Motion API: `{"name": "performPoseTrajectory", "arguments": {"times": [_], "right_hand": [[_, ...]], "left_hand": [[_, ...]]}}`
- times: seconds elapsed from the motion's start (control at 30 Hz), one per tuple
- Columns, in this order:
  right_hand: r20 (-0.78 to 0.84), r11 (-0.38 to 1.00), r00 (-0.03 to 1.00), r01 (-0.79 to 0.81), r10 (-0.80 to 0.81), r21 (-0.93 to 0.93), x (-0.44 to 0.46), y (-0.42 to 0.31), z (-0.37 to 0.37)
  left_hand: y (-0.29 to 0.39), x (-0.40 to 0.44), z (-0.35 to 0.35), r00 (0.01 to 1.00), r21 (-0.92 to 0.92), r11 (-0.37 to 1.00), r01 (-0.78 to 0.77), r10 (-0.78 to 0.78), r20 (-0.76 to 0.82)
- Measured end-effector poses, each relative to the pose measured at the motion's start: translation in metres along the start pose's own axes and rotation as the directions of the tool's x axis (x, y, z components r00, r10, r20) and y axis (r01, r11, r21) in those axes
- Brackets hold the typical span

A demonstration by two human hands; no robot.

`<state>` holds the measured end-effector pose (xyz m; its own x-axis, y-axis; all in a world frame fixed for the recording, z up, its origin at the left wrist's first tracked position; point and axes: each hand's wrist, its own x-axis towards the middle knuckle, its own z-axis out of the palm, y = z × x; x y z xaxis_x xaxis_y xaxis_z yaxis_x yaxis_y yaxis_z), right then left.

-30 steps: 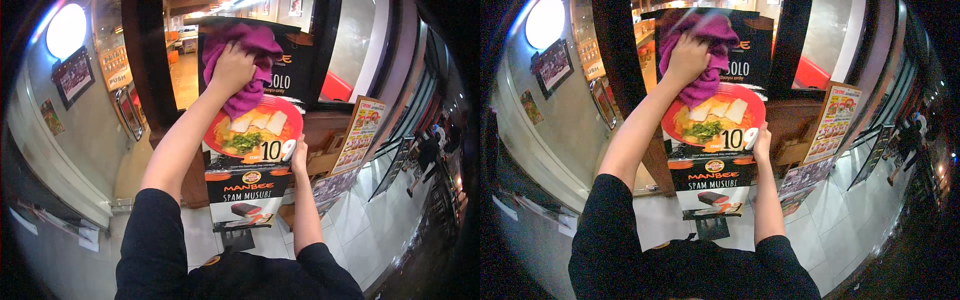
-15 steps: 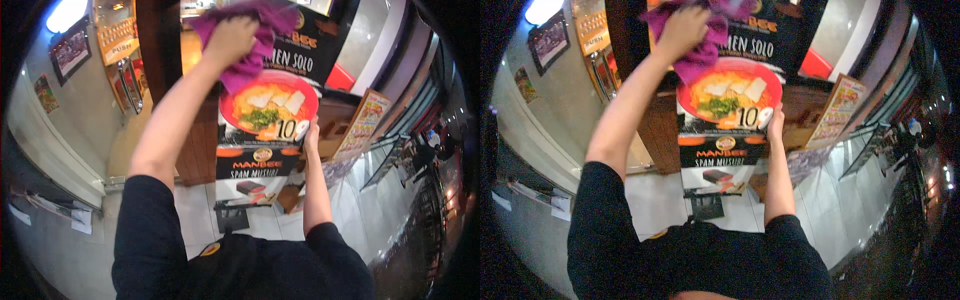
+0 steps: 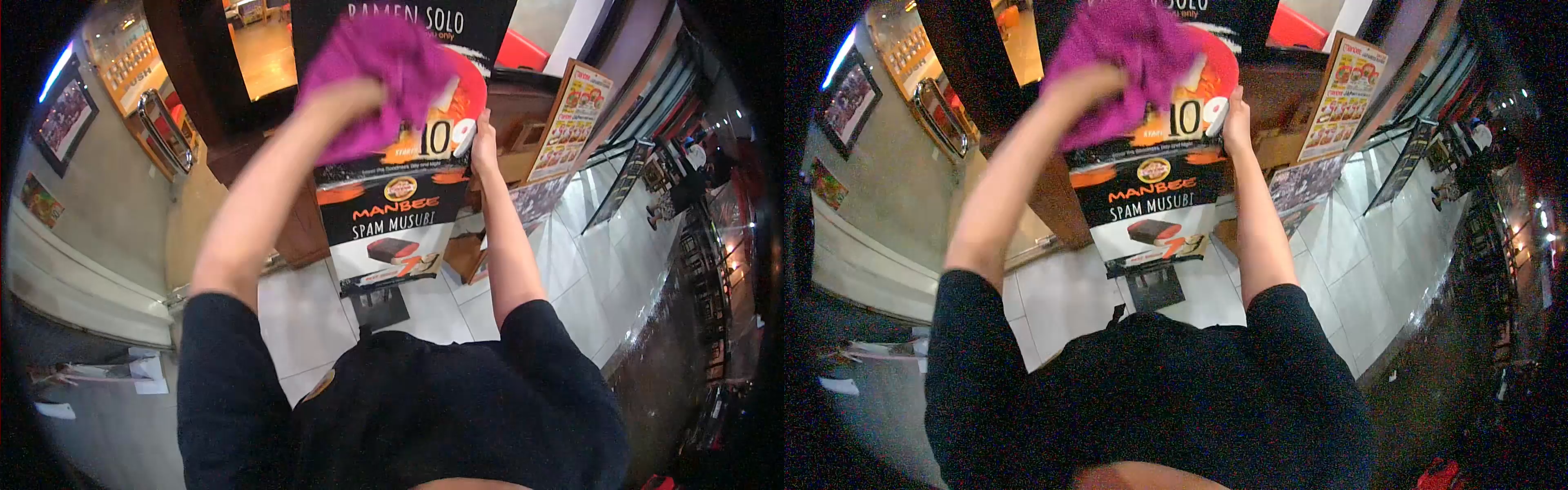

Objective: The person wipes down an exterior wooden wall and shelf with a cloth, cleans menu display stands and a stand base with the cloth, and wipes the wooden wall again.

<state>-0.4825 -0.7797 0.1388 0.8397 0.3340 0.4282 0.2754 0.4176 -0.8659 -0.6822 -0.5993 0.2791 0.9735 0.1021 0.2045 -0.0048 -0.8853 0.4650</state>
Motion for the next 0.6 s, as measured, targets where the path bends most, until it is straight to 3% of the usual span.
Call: {"name": "performPoseTrajectory", "arguments": {"times": [0.03, 0.07, 0.1, 0.13, 0.17, 0.23, 0.3, 0.33, 0.37, 0.4, 0.43, 0.47, 0.53, 0.6], "right_hand": [[0.007, 1.000, 1.000, -0.013, 0.013, 0.021, -0.003, -0.004, 0.003], [-0.013, 1.000, 1.000, 0.006, -0.006, 0.029, -0.001, -0.003, 0.004], [-0.023, 1.000, 1.000, -0.002, 0.002, 0.025, 0.000, -0.003, 0.003], [-0.032, 1.000, 0.999, -0.008, 0.009, 0.021, 0.000, -0.003, 0.002], [-0.039, 1.000, 0.999, -0.012, 0.013, 0.022, -0.002, -0.003, 0.002], [-0.005, 1.000, 1.000, -0.014, 0.014, -0.026, -0.002, -0.003, -0.001], [0.021, 0.990, 0.999, 0.034, -0.031, -0.138, 0.002, 0.004, -0.012], [0.045, 1.000, 0.999, 0.013, -0.012, -0.021, -0.002, -0.001, -0.008], [0.005, 0.999, 0.999, -0.036, 0.036, -0.001, 0.001, 0.003, -0.009], [-0.023, 0.997, 1.000, 0.002, -0.003, -0.077, 0.001, 0.004, -0.010], [-0.037, 0.988, 0.998, 0.039, -0.045, -0.149, 0.002, 0.004, -0.010], [-0.067, 0.994, 0.998, -0.007, 0.000, -0.109, -0.001, 0.002, -0.008], [-0.003, 0.998, 1.000, -0.007, 0.006, -0.067, -0.004, 0.003, -0.010], [-0.015, 1.000, 1.000, -0.005, 0.004, -0.005, -0.006, -0.003, -0.006]], "left_hand": [[0.018, 0.025, -0.030, 0.990, 0.206, 0.975, 0.087, -0.060, -0.130], [0.025, 0.052, -0.058, 0.995, 0.441, 0.896, 0.059, -0.019, -0.095], [0.035, 0.052, -0.054, 0.955, 0.608, 0.789, 0.090, 0.105, -0.279], [0.048, 0.049, -0.050, 0.865, 0.720, 0.664, 0.201, 0.224, -0.448], [0.042, 0.052, -0.027, 0.663, 0.824, 0.483, 0.297, 0.516, -0.542], [0.018, 0.047, 0.049, 0.577, 0.863, 0.504, 0.049, 0.690, -0.436], [0.011, 0.011, 0.135, 0.739, 0.750, 0.644, -0.151, 0.578, -0.347], [-0.003, 0.000, 0.174, 0.835, 0.688, 0.672, -0.274, 0.521, -0.176], [-0.058, 0.009, 0.252, 0.762, 0.459, 0.784, -0.418, 0.578, -0.293], [-0.087, -0.007, 0.302, 0.839, 0.331, 0.849, -0.411, 0.495, -0.226], [-0.094, -0.033, 0.313, 0.853, 0.751, 0.524, -0.402, 0.513, 0.097], [-0.118, -0.063, 0.343, 0.957, 0.382, 0.893, -0.237, 0.282, -0.065], [-0.161, -0.100, 0.348, 0.993, -0.077, 0.997, -0.005, -0.004, -0.120], [-0.186, -0.126, 0.311, 0.990, -0.048, 0.998, -0.039, 0.032, -0.137]]}}
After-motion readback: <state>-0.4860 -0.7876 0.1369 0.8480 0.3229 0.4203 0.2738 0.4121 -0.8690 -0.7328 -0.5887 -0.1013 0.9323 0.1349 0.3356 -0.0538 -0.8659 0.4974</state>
